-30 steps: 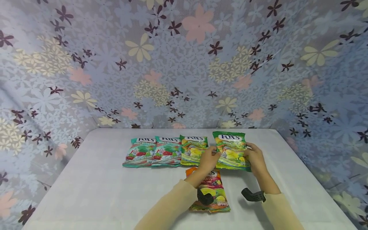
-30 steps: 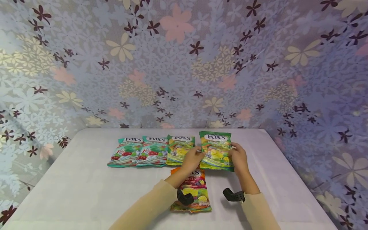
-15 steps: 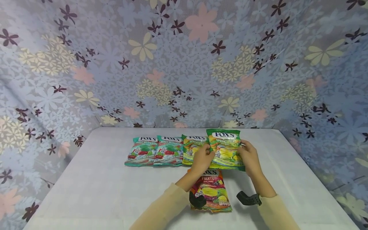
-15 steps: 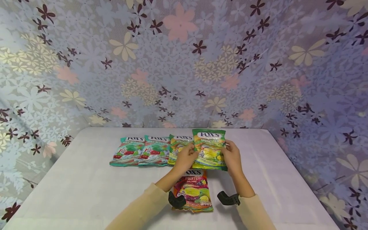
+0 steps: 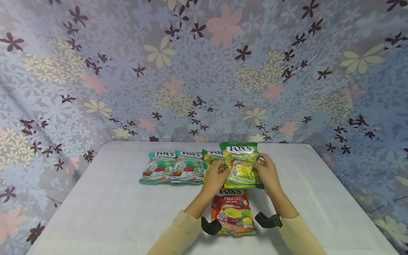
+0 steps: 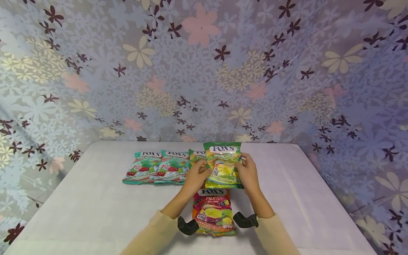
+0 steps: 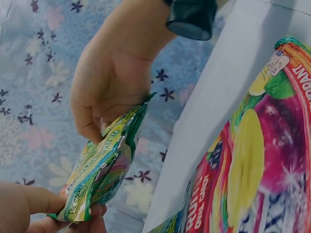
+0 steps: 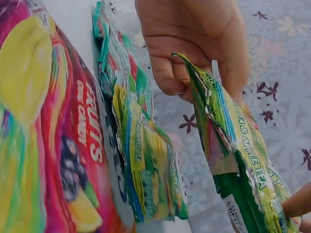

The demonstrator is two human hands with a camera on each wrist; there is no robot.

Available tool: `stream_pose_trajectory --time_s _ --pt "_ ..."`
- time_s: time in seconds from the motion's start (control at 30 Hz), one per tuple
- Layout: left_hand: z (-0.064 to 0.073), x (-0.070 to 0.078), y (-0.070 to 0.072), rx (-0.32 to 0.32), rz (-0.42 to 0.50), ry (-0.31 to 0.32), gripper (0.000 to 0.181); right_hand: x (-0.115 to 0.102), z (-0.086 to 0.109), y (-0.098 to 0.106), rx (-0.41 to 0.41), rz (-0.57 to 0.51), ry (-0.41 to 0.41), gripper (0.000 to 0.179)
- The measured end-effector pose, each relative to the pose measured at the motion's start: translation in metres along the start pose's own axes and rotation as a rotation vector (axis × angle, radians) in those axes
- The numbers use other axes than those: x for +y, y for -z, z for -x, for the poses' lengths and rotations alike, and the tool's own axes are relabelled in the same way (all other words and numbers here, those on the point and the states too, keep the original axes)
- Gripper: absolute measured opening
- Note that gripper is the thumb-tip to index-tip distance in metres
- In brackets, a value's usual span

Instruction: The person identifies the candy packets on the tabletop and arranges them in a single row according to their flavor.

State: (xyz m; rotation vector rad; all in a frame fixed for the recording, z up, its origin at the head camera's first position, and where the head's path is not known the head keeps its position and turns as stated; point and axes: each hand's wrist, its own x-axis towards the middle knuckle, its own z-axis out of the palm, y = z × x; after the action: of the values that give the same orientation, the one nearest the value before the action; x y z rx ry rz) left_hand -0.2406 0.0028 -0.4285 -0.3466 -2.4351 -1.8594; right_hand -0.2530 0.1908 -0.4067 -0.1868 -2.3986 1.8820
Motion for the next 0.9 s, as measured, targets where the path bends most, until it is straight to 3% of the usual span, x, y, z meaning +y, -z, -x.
stream_pose_trajectory --time_s 0.33,0.53,0.9 --pt "0.005 -0.007 0.013 0.012 0.064 0.076 0.038 0.006 0.006 -0.011 -0.038 -0.062 0.013 0.043" --pt "0.003 -0.007 0.02 0.0 0.055 0.123 0.043 0.004 0.007 -0.012 -0.048 -0.079 0.037 0.045" --pt "0.0 -0.01 0.033 -0.053 0.101 0.143 0.045 0.007 0.007 -0.015 -0.064 -0.144 0.059 0.045"
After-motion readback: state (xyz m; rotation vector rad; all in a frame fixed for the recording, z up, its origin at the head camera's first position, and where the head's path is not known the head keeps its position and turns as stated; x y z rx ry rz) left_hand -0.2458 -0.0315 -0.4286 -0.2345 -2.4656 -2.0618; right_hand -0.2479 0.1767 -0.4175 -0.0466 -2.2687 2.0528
